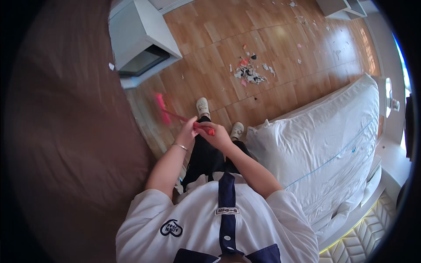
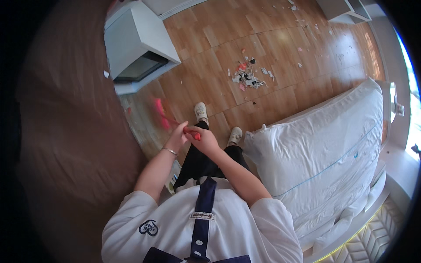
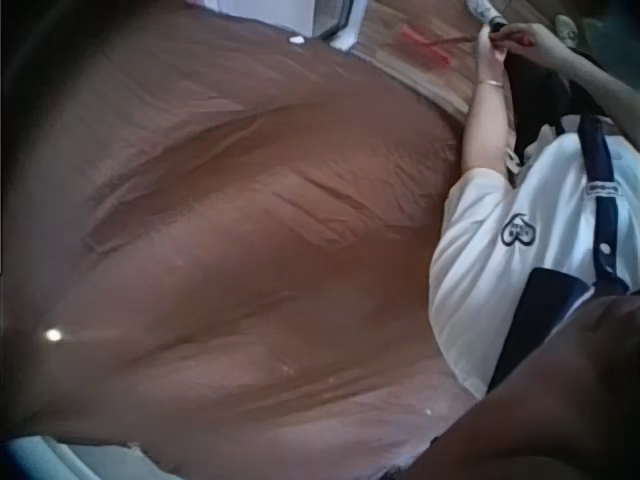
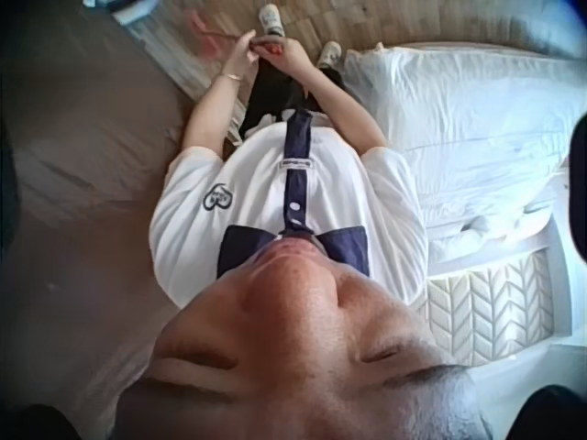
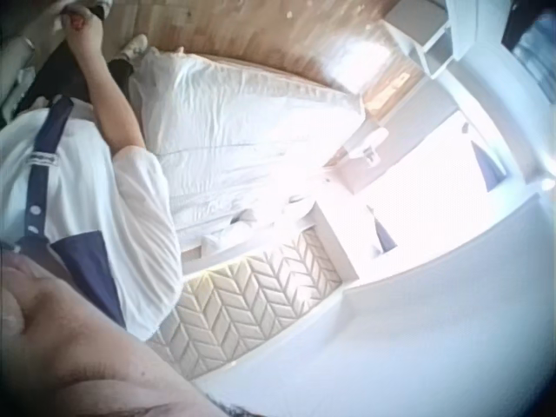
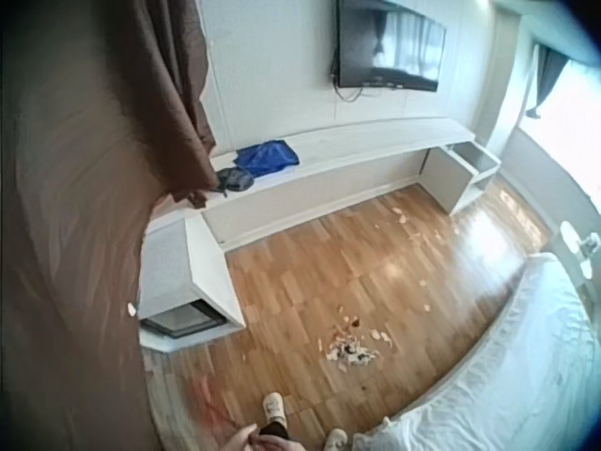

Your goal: The person sweeps scattered debris on a wooden floor using a red broom, gathering the pieces into a central pile. The person moves around the room to collect debris from different areas, including near a bed and a small table.

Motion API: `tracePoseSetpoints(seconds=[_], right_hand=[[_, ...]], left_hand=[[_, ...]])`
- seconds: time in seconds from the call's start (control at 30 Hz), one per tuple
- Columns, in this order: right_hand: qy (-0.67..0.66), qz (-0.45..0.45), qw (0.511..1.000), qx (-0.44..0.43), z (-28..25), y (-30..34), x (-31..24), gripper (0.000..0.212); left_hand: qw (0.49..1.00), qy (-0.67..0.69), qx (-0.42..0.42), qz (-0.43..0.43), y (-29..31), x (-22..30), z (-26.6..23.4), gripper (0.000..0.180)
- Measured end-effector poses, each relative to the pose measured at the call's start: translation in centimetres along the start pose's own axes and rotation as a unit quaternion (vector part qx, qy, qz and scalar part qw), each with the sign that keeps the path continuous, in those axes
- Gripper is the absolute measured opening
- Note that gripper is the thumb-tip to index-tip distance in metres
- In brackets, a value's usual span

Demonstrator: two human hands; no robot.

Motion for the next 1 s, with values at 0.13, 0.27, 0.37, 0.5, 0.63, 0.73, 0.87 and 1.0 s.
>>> tracePoseSetpoints(seconds=[0.13, 0.27, 0.37, 0.5, 0.63, 0.73, 0.87, 1.0], right_hand=[[0.036, 0.007, 0.991, 0.13, -3.7, -2.6, -3.2, 0.022], [0.219, -0.064, 0.956, 0.186, -6.5, -2.8, -11.5, 0.014], [0.274, -0.116, 0.941, 0.16, -5.7, -3.4, -15.6, 0.011], [0.226, -0.113, 0.959, 0.132, -3.7, -5.3, -17.0, 0.015], [0.151, -0.022, 0.984, 0.093, 0.9, -8.8, -14.4, 0.021], [0.099, -0.004, 0.995, 0.023, 6.4, -12.3, -10.2, 0.022], [0.045, 0.058, 0.997, 0.002, 9.0, -15.7, -5.8, 0.025], [0.093, 0.09, 0.987, 0.09, 2.4, -15.4, -7.6, 0.021]], left_hand=[[0.995, -0.074, -0.065, 0.015, -3.7, 1.3, 5.3, 0.012], [0.979, -0.118, -0.167, 0.011, 0.8, 4.6, 13.8, 0.014], [0.971, -0.149, -0.187, 0.009, 3.3, 7.1, 15.5, 0.012], [0.977, -0.11, -0.173, 0.053, 2.6, 10.7, 12.2, 0.014], [0.983, -0.18, 0.019, 0.043, 2.1, 15.7, 5.5, 0.02], [0.99, -0.128, 0.052, 0.012, -5.1, 15.9, -4.8, 0.02], [0.992, -0.123, 0.007, -0.017, -8.4, 17.5, -6.0, 0.02], [0.985, -0.167, -0.033, -0.005, -7.3, 16.9, 3.8, 0.022]])
Point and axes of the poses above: each hand's wrist, its own y-axis away from the middle knuckle, its own z-axis out of the palm, x = y × z, the point moved 7 cm from there along -y, towards the middle knuckle, and after that the axes turned 4 degrees about y, right-handed, at the moved point
